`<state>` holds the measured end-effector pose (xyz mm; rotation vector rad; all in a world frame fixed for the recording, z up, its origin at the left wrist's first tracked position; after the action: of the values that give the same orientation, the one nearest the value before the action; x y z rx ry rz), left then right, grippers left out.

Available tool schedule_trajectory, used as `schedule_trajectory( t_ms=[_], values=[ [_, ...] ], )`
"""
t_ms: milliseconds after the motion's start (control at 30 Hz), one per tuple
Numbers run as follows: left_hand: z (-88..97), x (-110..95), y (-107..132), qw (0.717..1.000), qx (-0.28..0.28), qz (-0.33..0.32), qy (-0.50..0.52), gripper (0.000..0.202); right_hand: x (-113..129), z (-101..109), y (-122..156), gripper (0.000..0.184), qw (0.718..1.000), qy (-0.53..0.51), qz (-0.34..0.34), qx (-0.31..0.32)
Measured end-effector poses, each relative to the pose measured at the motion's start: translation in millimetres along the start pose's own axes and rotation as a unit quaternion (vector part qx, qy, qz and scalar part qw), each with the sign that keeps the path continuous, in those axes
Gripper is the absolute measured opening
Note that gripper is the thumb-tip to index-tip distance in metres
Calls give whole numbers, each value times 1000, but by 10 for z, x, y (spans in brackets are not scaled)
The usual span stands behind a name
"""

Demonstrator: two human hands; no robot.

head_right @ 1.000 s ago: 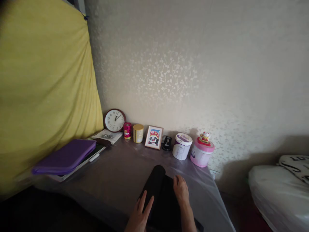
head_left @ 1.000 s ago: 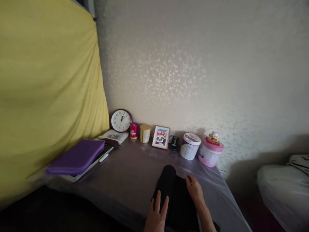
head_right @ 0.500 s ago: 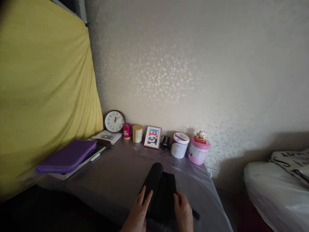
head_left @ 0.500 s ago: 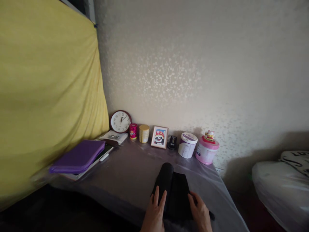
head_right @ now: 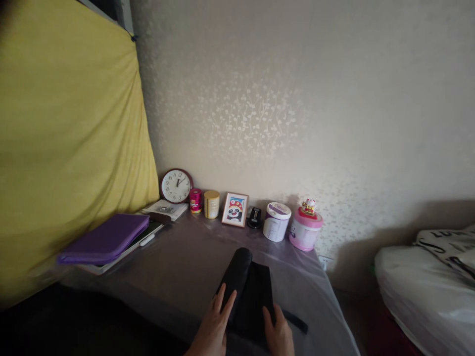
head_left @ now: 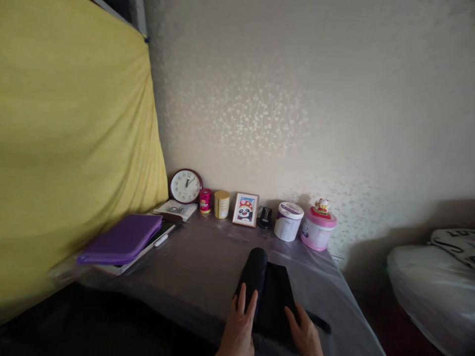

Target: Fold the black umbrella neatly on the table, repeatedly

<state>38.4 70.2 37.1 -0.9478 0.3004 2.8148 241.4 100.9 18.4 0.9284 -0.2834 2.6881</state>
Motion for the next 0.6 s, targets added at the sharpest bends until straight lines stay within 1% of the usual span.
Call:
schedule_trajectory(
  t_ms=[167,400,533,600],
  values=[
    [-51,38,-5,1000,-8,1,-9,99,-37,-72,31,46,1000,1,8,13],
    [-23,27,15,1000,-22,-3,-2,98,-82,-41,29,35,999,-1,32,-14],
    [-15,34,20,999,-36,-9,8,98,-53,12,43,39,999,-19,31,-33],
    [-19,41,19,999,-40,-9,13,98,-38,33,47,41,999,-36,20,-29]
  ],
)
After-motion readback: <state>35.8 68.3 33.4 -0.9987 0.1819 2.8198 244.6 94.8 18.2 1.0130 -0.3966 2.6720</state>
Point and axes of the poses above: each hand's wrist, its own y-axis away from the middle knuckle, its own z-axis out of the back of the hand, x = y × z, the point moved 9 cm from there along -y, towards the middle knuckle, and after that the axes turned 8 degrees about y, right-handed, at the moved point
